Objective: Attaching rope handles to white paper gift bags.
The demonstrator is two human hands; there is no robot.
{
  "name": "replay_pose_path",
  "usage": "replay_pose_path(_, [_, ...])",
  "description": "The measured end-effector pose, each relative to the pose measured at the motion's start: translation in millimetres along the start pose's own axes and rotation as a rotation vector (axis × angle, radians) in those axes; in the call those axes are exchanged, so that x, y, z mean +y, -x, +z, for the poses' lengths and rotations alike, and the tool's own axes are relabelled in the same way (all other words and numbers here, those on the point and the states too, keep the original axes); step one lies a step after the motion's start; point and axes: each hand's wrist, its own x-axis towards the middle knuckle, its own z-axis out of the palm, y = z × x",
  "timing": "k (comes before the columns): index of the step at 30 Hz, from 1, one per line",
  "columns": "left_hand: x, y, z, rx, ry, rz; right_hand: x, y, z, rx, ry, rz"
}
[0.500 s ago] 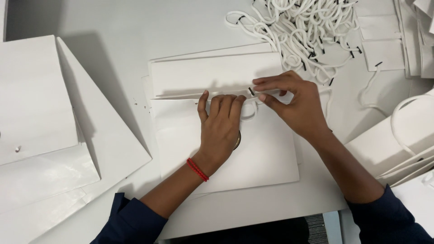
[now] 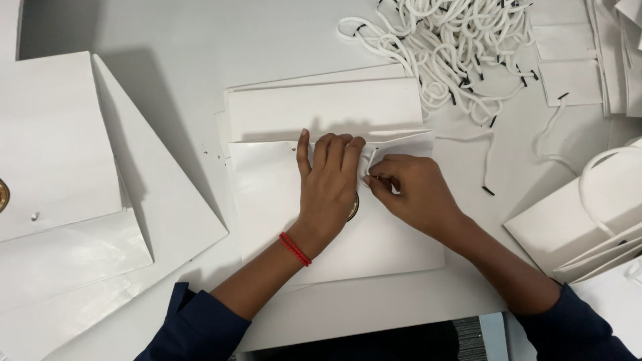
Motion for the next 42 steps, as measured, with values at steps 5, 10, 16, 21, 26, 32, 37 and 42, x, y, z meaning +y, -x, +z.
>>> replay_pose_path(5, [6.4,-3.2,-9.8,0.035,-0.097,-0.003,-16.5,21.8,-15.4,0.153,0.007,0.018])
replay_pose_path(10, [29.3,18.4,-18.4,-0.008,0.334,0.041,-10.4,38.6,-26.2,0.112,-0.413,0.115])
replay_pose_path(16, [46.9,37.2,-37.4,-0.411,0.741,-0.074,19.1,41.4,-33.2,0.142,-0.977,0.249])
replay_pose_path(21, [53.3,35.5,-47.9,-0.269,0.978,-0.218,-13.7,40.7,-29.3,-0.060,-1.010,0.260])
replay_pose_path(26, [41.1,49.6,-32.6,-0.269,1.079,-0.236,-18.1,37.5,-31.8,-0.155,-0.908,0.278])
replay_pose_path(32, [27.6,62.9,-31.3,-0.356,1.190,-0.622,-3.9,21.4,-14.5,-0.193,-0.635,0.230])
replay_pose_path(37, [36.5,51.6,-41.0,-0.288,1.043,-0.582,-7.4,13.0,-6.9,-0.146,-0.385,0.134])
replay_pose_path(42, [34.9,53.6,-37.3,-0.228,0.884,-0.552,-25.4,47.3,-42.4,0.228,0.206,-0.200])
